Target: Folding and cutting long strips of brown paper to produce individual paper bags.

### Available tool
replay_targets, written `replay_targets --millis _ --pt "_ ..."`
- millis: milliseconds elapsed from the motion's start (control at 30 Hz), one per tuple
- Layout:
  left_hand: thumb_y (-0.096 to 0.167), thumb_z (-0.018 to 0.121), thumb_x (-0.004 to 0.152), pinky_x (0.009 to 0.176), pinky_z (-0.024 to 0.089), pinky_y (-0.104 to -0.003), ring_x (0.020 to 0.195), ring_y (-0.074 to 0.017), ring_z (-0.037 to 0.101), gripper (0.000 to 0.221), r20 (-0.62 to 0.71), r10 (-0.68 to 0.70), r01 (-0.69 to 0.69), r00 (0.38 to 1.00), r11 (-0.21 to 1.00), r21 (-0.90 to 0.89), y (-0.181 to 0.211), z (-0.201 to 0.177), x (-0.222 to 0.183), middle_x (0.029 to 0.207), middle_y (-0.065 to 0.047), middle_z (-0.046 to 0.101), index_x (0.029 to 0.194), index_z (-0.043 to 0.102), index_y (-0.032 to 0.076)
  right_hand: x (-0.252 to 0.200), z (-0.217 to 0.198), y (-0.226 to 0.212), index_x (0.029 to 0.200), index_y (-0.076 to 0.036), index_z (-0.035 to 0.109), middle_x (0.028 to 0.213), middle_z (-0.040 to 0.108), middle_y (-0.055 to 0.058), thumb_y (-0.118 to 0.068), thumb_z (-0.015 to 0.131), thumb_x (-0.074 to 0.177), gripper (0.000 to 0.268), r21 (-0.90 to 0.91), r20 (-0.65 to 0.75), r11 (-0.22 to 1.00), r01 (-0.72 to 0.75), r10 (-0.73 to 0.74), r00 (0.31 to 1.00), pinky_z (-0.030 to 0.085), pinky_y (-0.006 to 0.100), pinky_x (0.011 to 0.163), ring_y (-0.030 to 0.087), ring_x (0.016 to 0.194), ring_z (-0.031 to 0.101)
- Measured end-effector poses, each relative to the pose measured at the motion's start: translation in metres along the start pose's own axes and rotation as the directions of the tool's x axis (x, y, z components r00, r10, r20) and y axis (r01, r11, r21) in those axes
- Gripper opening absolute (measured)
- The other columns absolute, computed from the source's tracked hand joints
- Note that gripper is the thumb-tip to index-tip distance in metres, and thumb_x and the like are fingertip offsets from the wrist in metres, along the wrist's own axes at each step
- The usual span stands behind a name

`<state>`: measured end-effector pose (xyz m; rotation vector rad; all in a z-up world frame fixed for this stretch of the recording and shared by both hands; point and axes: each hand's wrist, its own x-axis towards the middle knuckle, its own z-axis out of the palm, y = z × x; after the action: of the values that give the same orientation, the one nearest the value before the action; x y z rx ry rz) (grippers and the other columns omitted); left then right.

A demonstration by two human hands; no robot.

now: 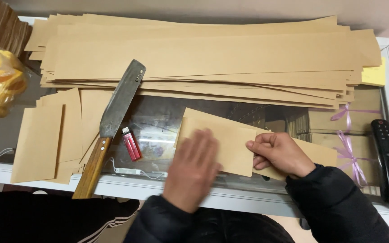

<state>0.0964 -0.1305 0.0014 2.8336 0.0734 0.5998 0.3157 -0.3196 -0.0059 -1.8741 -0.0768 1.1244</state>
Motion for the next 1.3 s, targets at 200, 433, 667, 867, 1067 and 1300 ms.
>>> replay_targets --millis 200,433,667,867,1067,1300 --pt "0.043 0.046 0.121 0.142 0.025 -0.052 0.174 -0.0347 0.029 0.067 0.111 -0.112 0.094 0.987 0.984 0.152 -0.046 -0.007 -0.029 0.186 -0.018 0.034 0.176 0.039 0.005 -0.007 0.001 -0.009 0.090 0.002 0.072 0.071 0.076 0.019 -0.020 0.085 0.106 0.030 -0.034 -0.006 0.999 -0.013 0.013 1.000 0.074 0.039 0.070 0.028 0.071 0.083" --pt "0.034 0.051 0.121 0.142 0.029 -0.052 0.176 -0.0357 0.028 0.067 0.089 -0.149 0.151 0.985 0.988 -0.014 -0.048 -0.007 -0.036 0.188 -0.017 0.031 0.178 0.034 0.004 -0.008 0.003 -0.011 0.091 0.001 0.072 0.068 0.073 0.018 -0.022 0.085 0.105 0.030 -0.046 -0.021 0.999 -0.029 0.028 0.999 0.074 0.040 0.070 0.028 0.071 0.083" --pt "0.034 0.052 0.120 0.141 0.030 -0.053 0.174 -0.0372 0.032 0.064 0.099 -0.161 0.164 0.982 0.986 -0.023 -0.048 -0.008 -0.035 0.186 -0.017 0.036 0.175 0.041 0.004 -0.008 0.002 -0.011 0.089 0.001 0.073 0.068 0.072 0.015 -0.023 0.084 0.106 0.031 -0.056 -0.014 0.998 -0.021 0.020 1.000 0.075 0.039 0.071 0.027 0.072 0.083" --pt "0.035 0.052 0.120 0.140 0.030 -0.052 0.173 -0.0369 0.033 0.064 0.109 -0.168 0.171 0.980 0.985 -0.018 -0.048 -0.008 -0.034 0.185 -0.016 0.037 0.175 0.042 0.004 -0.012 0.003 -0.016 0.090 0.002 0.074 0.070 0.072 0.016 -0.023 0.083 0.107 0.032 -0.067 -0.019 0.998 -0.019 0.018 1.000 0.075 0.039 0.072 0.027 0.073 0.083" --pt "0.036 0.052 0.119 0.140 0.029 -0.052 0.173 -0.0360 0.034 0.064 0.112 -0.173 0.175 0.978 0.984 -0.010 -0.048 -0.008 -0.034 0.185 -0.016 0.038 0.174 0.044 0.004 -0.008 0.001 -0.010 0.089 0.001 0.074 0.070 0.070 0.014 -0.023 0.083 0.107 0.032 -0.060 -0.008 0.998 -0.009 0.008 1.000 0.075 0.039 0.073 0.026 0.073 0.081" --pt "0.037 0.052 0.119 0.141 0.028 -0.052 0.173 -0.0359 0.032 0.065 0.113 -0.168 0.169 0.979 0.986 -0.002 -0.049 -0.007 -0.034 0.186 -0.015 0.036 0.175 0.043 0.005 -0.009 -0.001 -0.011 0.090 0.000 0.073 0.070 0.070 0.013 -0.024 0.083 0.107 0.031 -0.049 0.005 0.999 -0.011 0.011 1.000 0.075 0.039 0.072 0.027 0.074 0.084"
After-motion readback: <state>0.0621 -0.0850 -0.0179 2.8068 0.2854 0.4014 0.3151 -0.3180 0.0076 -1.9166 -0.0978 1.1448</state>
